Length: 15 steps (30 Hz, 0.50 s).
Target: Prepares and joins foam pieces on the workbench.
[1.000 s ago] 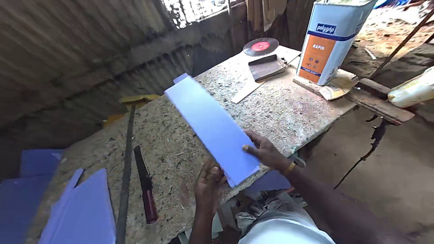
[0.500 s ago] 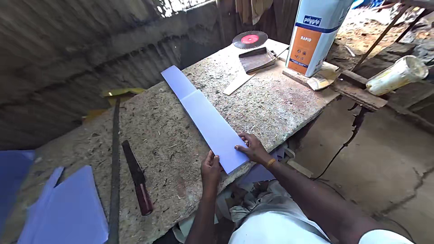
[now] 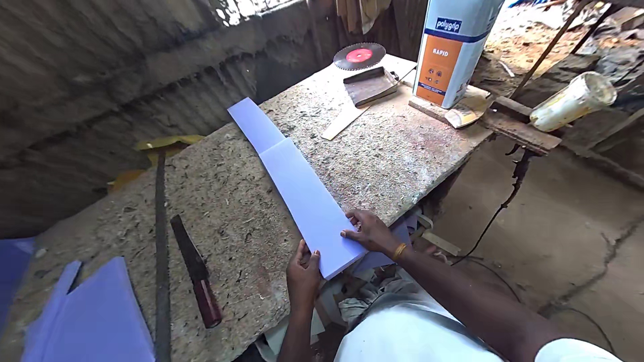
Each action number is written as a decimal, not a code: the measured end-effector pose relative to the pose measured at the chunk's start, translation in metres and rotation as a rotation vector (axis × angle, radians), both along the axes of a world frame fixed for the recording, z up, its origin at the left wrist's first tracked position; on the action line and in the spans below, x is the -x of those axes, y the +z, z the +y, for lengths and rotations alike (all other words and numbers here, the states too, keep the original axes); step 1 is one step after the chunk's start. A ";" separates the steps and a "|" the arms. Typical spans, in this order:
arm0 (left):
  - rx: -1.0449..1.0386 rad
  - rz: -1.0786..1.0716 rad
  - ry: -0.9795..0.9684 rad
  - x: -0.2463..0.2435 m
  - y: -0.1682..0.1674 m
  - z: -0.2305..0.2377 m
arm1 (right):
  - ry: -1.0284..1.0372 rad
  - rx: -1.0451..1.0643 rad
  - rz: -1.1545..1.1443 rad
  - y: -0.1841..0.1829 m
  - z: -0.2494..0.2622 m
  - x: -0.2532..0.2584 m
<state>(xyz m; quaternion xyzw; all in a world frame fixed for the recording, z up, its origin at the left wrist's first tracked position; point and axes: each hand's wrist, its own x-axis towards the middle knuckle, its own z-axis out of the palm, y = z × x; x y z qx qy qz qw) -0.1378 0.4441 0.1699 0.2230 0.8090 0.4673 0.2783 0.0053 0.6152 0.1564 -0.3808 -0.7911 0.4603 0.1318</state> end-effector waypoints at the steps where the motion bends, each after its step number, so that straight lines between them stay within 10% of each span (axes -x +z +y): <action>1: -0.004 0.026 0.000 -0.001 -0.005 -0.003 | 0.003 -0.034 -0.005 -0.005 -0.002 -0.001; 15: -0.051 0.133 -0.010 -0.006 -0.010 -0.009 | -0.048 -0.093 -0.011 -0.001 -0.004 0.003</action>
